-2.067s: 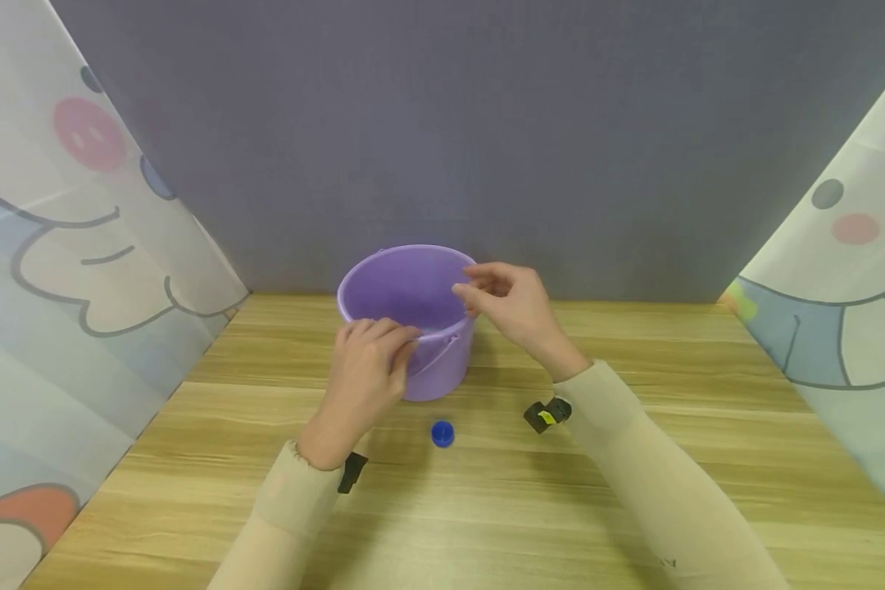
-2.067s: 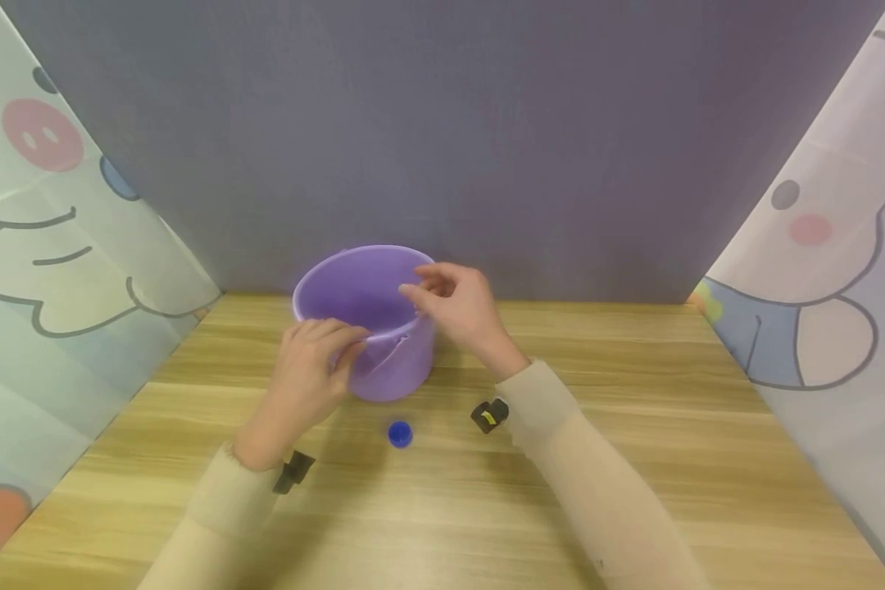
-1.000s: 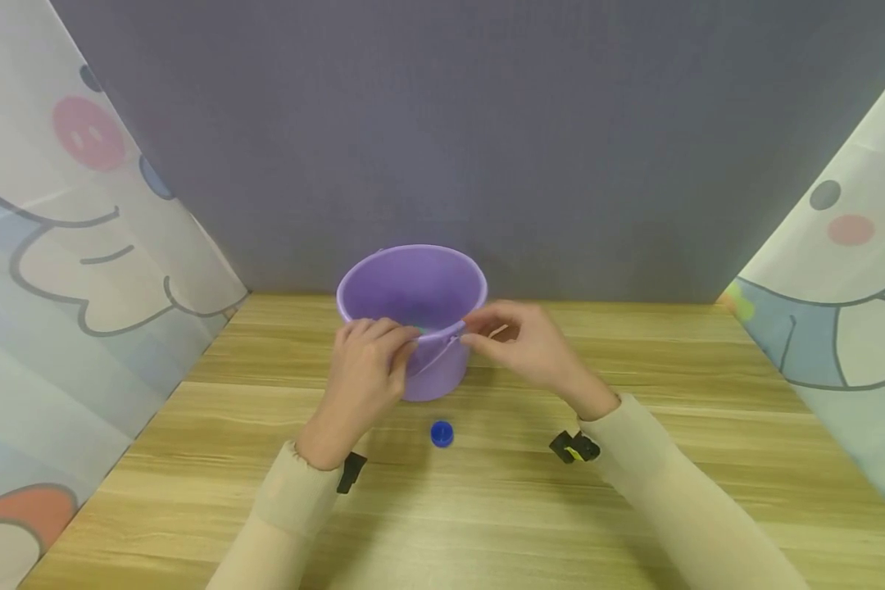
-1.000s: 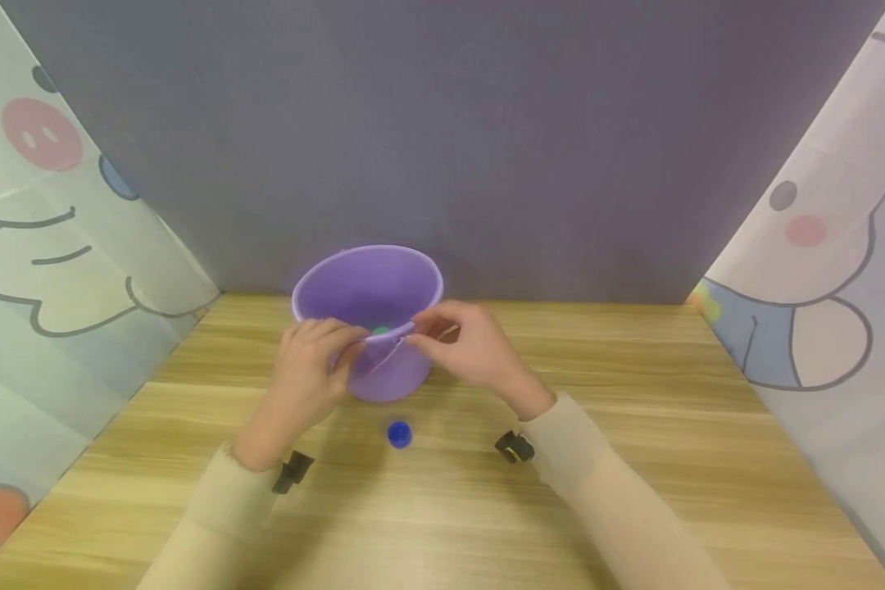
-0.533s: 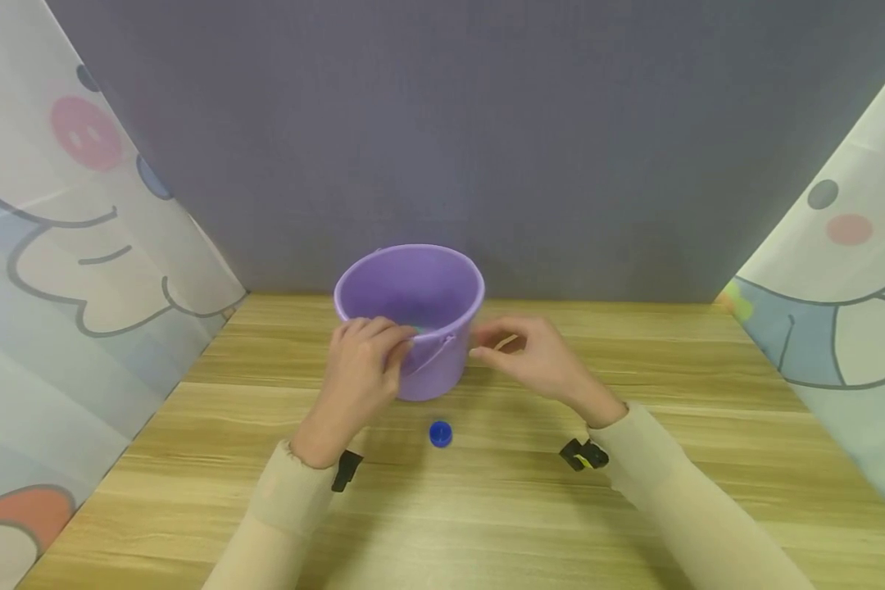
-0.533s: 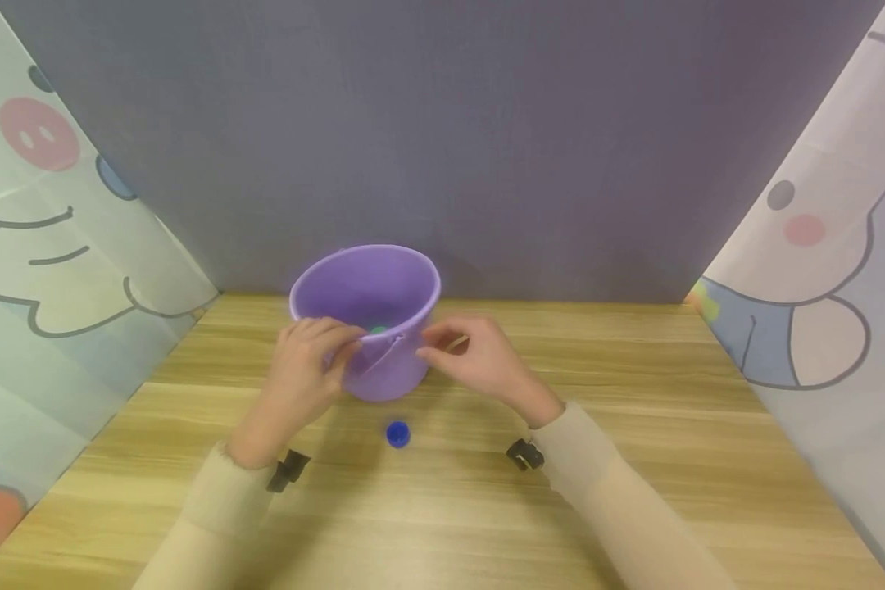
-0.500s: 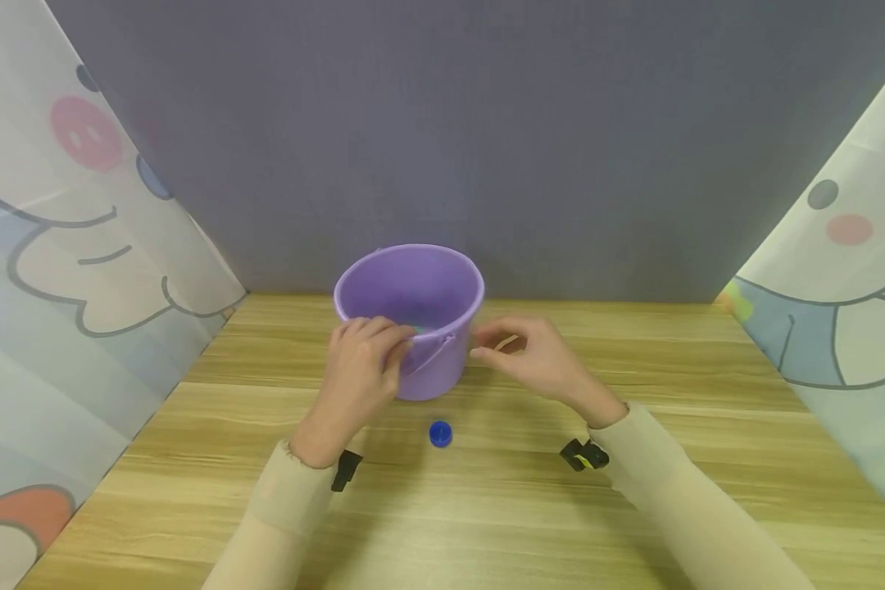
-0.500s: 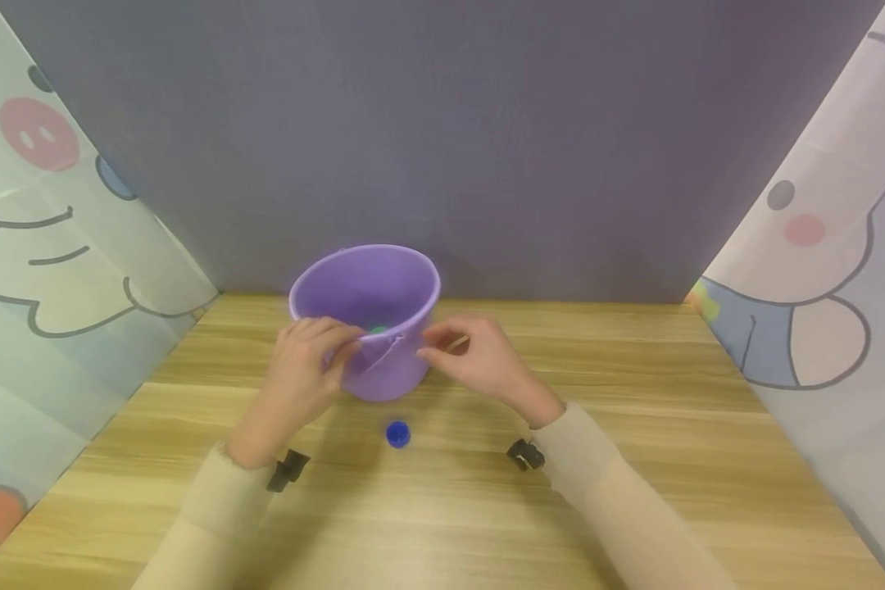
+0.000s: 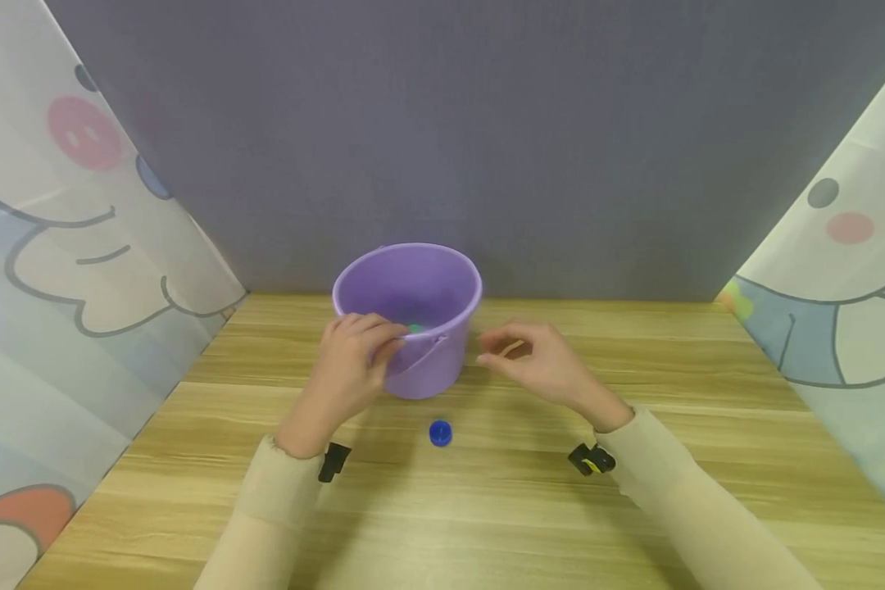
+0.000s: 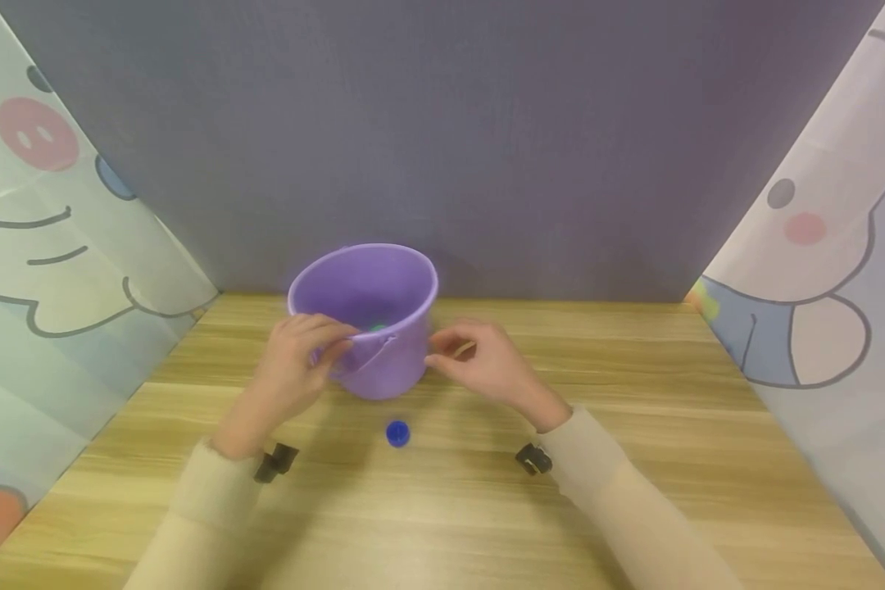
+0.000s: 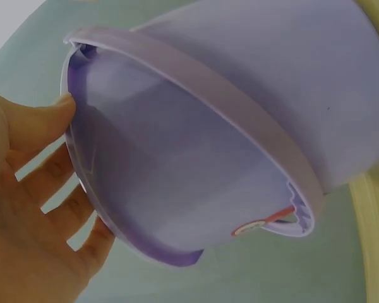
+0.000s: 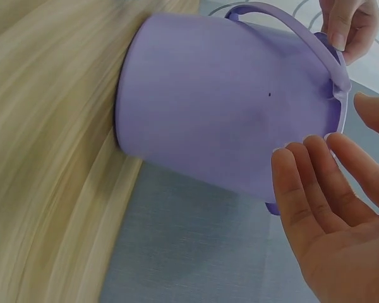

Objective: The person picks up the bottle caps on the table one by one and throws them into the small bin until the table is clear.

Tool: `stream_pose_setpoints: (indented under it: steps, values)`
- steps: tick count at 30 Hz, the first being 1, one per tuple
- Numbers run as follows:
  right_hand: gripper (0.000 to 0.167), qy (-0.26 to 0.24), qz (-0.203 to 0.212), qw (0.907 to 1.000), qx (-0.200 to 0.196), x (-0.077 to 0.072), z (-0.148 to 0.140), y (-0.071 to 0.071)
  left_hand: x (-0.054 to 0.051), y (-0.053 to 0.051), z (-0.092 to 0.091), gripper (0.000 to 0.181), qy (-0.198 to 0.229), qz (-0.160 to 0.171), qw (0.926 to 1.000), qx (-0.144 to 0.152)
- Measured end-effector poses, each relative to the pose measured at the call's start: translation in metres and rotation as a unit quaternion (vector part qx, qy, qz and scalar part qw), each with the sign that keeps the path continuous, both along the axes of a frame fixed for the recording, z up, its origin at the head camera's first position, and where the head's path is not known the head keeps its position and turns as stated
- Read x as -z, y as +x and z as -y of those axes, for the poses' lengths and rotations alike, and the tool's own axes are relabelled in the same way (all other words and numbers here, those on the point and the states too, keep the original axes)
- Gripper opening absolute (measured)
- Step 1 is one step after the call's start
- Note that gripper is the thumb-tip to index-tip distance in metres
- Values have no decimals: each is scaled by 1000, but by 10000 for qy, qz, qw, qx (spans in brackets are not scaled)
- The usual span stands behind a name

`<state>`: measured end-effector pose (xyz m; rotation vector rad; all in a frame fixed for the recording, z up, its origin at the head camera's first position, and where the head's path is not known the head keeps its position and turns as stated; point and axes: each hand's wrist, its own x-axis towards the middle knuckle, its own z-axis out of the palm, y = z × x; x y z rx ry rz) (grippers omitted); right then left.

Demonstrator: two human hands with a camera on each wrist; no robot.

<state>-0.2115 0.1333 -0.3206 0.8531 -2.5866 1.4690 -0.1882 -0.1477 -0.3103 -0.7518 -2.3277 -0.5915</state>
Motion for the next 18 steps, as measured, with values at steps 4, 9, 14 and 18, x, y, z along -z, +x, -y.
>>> stream_pose_setpoints:
  steps: [4,9,14,18]
  values:
    - [41,63,59,9999,-106,3,-1,1,0,-2,5,15,-2,81,9999,59]
    - [57,263,26,9986,-464,10,-3,2,-1,-3,9,14,54,207,9997,130]
    - [77,541,65,9937,-981,17,-4,3,-2,-3,12,14,182,344,9990,205]
    - [94,976,172,9876,-1217,21,-5,5,-2,-4,15,14,207,367,9988,240]
